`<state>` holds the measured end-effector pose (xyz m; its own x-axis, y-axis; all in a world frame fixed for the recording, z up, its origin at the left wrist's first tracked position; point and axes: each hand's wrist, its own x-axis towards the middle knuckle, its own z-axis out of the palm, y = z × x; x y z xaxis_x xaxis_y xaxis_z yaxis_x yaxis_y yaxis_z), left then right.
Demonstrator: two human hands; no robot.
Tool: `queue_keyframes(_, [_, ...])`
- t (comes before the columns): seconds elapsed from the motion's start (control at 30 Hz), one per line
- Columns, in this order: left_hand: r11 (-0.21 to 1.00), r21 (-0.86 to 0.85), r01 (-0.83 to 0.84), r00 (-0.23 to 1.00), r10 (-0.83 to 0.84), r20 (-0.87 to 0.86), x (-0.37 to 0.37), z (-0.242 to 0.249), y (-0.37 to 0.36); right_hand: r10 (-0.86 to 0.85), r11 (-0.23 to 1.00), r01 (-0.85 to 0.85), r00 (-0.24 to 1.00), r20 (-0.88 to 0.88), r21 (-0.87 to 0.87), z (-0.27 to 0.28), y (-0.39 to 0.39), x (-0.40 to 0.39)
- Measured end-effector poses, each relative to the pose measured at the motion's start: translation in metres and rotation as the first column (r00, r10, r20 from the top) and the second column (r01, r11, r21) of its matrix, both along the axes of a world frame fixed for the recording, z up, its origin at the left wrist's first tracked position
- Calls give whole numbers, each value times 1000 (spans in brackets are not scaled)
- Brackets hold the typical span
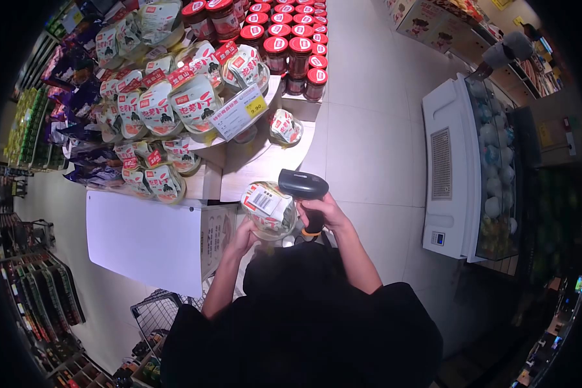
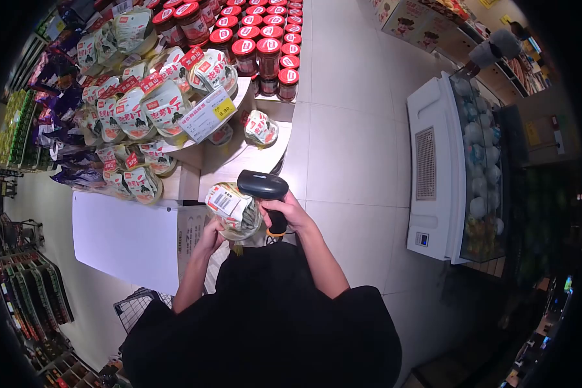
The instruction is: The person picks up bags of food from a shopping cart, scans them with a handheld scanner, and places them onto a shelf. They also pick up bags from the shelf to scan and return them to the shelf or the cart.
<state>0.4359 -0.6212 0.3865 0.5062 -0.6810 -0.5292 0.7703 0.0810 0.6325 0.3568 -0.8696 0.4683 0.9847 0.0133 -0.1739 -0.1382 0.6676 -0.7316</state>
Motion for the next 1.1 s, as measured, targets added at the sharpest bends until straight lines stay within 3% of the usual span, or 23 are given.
queue_keyframes(0.07, [995,86,-58,998,57,6,5,-5,-25,-59,986,43,994,-94,-158,-9,-19,14])
queue_keyframes(0.1, [998,44,-36,999,36,17,7,-15,-33,-66,978,37,988,-139,-206,-14,-30,19])
queue_keyframes(0.17, [979,52,-195,979,197,-51,8,-48,-57,-57,975,10,977,-208,-221,-25,-49,33])
queue_keyframes(0.2, [981,71,-180,983,182,-37,12,-64,-63,-53,978,1,968,-246,-209,-33,-56,39])
queue_keyframes(0.23, [997,59,-55,998,52,38,19,-75,-68,-70,964,-2,963,-260,-266,-37,-60,48])
queue_keyframes(0.3, [952,-48,-302,953,301,-18,19,-104,-86,-42,937,-75,945,-325,-341,-68,-66,63])
queue_keyframes(0.43, [938,105,-329,943,332,-11,45,-147,-108,-9,924,-161,898,-440,-346,-113,-59,93])
queue_keyframes(0.5, [914,32,-404,914,405,-29,59,-172,-115,-113,939,-43,899,-423,-341,-135,-50,107])
queue_keyframes(0.57, [892,118,-437,896,443,-30,70,-194,-125,-146,929,-32,884,-444,-369,-153,-47,113])
queue_keyframes(0.63, [849,27,-527,850,527,-1,83,-217,-135,-241,914,43,858,-454,-403,-168,-46,114])
queue_keyframes(0.73, [847,-1,-531,847,531,-3,105,-250,-146,-291,941,132,784,-548,-311,-172,-52,103])
queue_keyframes(1.1, [739,29,-673,739,674,1,135,-295,-183,-268,944,74,744,-612,-323,-194,-58,85])
